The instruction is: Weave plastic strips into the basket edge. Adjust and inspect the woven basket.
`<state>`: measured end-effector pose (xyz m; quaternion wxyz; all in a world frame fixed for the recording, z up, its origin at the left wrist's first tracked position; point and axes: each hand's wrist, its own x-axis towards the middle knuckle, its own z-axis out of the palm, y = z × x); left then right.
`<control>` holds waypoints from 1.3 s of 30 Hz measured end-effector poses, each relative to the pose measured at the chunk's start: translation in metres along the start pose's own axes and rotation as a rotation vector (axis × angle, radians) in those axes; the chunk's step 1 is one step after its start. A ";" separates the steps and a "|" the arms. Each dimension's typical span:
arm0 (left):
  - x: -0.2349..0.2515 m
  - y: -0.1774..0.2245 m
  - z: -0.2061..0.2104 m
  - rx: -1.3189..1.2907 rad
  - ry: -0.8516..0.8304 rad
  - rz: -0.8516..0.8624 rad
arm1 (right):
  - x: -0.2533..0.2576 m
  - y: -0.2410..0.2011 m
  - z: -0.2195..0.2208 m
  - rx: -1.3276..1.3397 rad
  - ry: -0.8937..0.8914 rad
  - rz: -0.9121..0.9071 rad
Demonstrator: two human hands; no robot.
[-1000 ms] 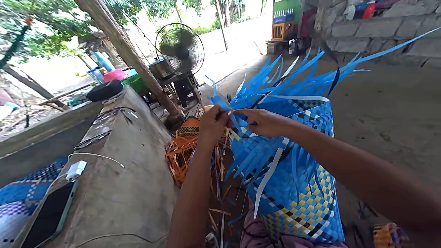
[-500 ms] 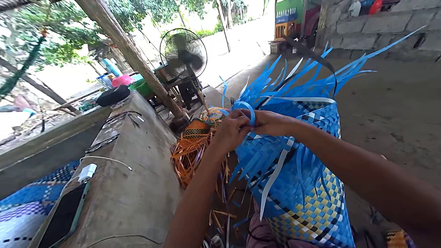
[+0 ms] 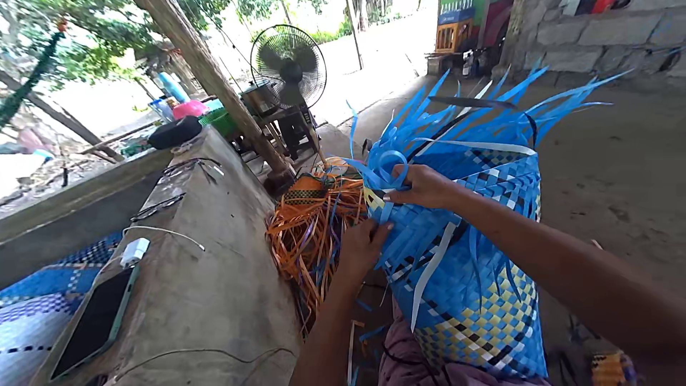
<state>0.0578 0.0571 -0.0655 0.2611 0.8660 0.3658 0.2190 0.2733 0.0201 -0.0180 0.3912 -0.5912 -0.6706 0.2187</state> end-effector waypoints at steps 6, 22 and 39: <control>-0.056 -0.134 0.003 0.096 0.245 0.079 | -0.001 0.022 -0.004 -0.003 0.090 -0.073; 0.026 -0.009 -0.044 0.085 0.259 0.624 | -0.007 -0.003 0.027 -0.222 0.291 -0.235; 0.050 0.011 -0.052 0.198 0.240 0.795 | -0.004 0.010 0.021 -0.092 0.265 -0.274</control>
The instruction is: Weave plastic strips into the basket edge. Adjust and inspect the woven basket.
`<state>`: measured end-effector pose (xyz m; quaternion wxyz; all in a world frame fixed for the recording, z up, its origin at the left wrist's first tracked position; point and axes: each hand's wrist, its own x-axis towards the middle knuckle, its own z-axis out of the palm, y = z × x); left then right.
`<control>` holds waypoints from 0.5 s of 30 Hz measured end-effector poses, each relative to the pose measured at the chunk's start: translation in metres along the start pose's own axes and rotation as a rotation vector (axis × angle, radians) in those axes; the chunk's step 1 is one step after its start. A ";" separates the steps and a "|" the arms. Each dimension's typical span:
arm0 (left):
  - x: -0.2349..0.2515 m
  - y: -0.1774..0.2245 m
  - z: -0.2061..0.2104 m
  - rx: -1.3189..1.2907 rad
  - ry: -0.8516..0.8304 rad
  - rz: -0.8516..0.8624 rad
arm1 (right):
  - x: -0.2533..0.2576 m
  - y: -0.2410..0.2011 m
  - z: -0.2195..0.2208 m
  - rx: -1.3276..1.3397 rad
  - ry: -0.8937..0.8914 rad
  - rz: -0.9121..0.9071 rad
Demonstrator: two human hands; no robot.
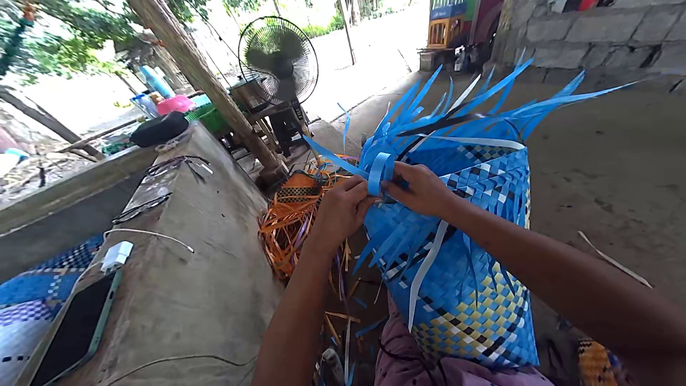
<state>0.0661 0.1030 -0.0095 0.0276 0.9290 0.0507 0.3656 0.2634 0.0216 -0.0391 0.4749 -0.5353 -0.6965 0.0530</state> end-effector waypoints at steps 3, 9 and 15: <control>0.008 0.004 -0.006 0.010 0.049 0.014 | 0.000 -0.002 0.002 0.003 -0.010 -0.002; 0.008 -0.001 -0.001 0.026 -0.018 0.034 | 0.001 -0.003 0.005 0.015 -0.015 -0.005; 0.008 0.014 -0.004 0.019 -0.001 -0.104 | -0.002 -0.003 0.001 0.014 -0.033 -0.038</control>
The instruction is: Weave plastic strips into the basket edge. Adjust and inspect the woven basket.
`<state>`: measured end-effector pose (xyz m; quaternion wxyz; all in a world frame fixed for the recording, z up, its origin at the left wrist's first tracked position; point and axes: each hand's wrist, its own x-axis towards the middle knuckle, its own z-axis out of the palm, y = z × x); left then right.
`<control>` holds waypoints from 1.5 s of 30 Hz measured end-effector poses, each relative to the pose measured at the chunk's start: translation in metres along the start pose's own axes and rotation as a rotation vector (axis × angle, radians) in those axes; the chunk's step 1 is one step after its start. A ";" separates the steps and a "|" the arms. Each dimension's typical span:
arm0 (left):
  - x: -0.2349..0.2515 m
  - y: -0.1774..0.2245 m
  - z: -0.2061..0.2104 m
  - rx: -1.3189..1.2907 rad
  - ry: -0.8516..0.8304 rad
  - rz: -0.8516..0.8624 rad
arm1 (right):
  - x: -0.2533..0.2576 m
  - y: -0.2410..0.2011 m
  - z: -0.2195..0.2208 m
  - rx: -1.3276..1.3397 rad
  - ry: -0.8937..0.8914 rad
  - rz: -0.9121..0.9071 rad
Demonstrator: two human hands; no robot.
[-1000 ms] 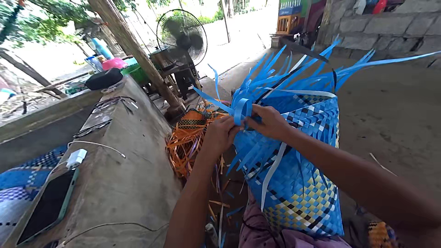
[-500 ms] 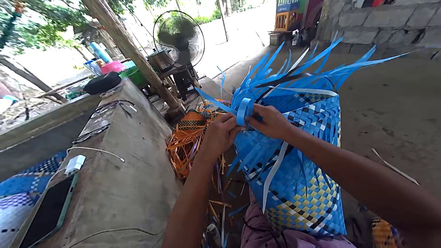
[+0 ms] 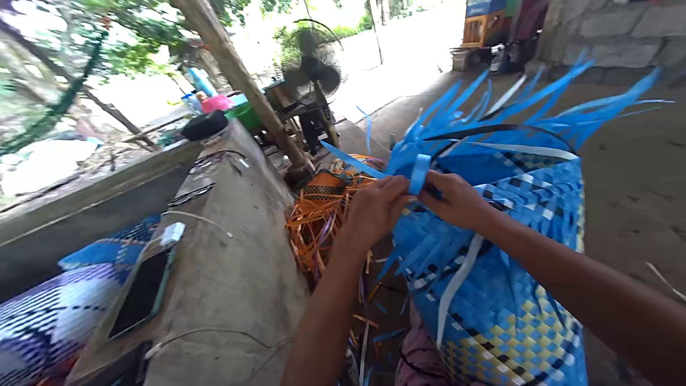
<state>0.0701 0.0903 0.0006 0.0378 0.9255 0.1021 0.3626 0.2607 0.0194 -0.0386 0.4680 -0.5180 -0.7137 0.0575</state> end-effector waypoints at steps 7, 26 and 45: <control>-0.026 -0.007 0.018 -0.061 -0.044 -0.301 | -0.003 0.012 -0.004 0.016 -0.059 0.122; -0.192 -0.059 -0.005 -0.767 0.188 -0.490 | -0.005 0.036 -0.019 -0.100 -0.052 0.224; -0.126 0.002 0.032 -0.626 0.174 -0.550 | 0.001 0.018 -0.022 -0.315 -0.223 0.330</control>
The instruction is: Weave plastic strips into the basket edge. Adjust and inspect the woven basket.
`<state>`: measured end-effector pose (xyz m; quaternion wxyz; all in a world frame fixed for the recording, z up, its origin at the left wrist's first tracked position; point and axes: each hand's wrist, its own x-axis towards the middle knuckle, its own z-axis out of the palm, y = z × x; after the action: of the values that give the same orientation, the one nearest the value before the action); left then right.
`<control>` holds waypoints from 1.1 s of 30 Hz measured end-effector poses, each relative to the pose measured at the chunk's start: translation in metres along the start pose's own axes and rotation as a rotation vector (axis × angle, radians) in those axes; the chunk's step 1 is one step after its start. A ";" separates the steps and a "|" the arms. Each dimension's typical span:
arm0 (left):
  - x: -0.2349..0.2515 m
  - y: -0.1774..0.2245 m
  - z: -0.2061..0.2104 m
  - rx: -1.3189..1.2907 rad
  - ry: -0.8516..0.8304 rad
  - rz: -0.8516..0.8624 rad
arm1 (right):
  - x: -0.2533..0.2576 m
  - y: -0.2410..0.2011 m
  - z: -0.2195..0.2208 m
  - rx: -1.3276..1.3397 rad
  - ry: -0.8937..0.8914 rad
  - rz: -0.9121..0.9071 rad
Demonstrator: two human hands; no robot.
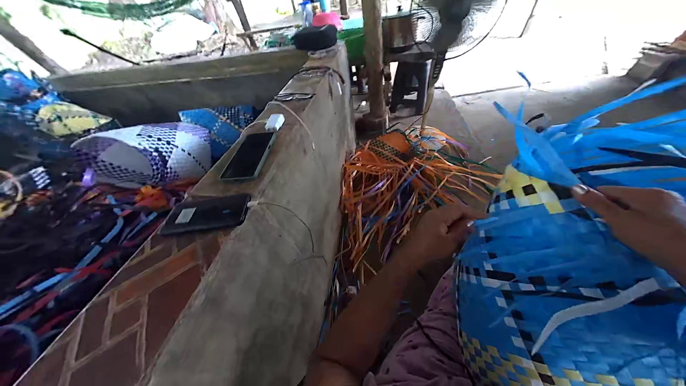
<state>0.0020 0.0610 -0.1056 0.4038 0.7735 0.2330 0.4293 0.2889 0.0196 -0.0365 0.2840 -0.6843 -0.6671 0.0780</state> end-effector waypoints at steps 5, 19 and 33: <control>0.002 -0.009 -0.004 0.061 0.031 0.095 | 0.001 -0.031 0.012 -0.050 0.101 -0.140; 0.064 0.010 -0.009 0.326 0.099 0.364 | 0.002 -0.059 0.010 -0.083 0.062 -0.137; 0.072 0.020 -0.013 0.373 0.084 0.349 | 0.002 -0.062 0.010 -0.061 0.042 -0.105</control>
<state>0.0288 0.1057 -0.0506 0.1642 0.8447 0.1876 0.4737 0.2304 0.0217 -0.0141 0.2808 -0.6582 -0.6980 0.0284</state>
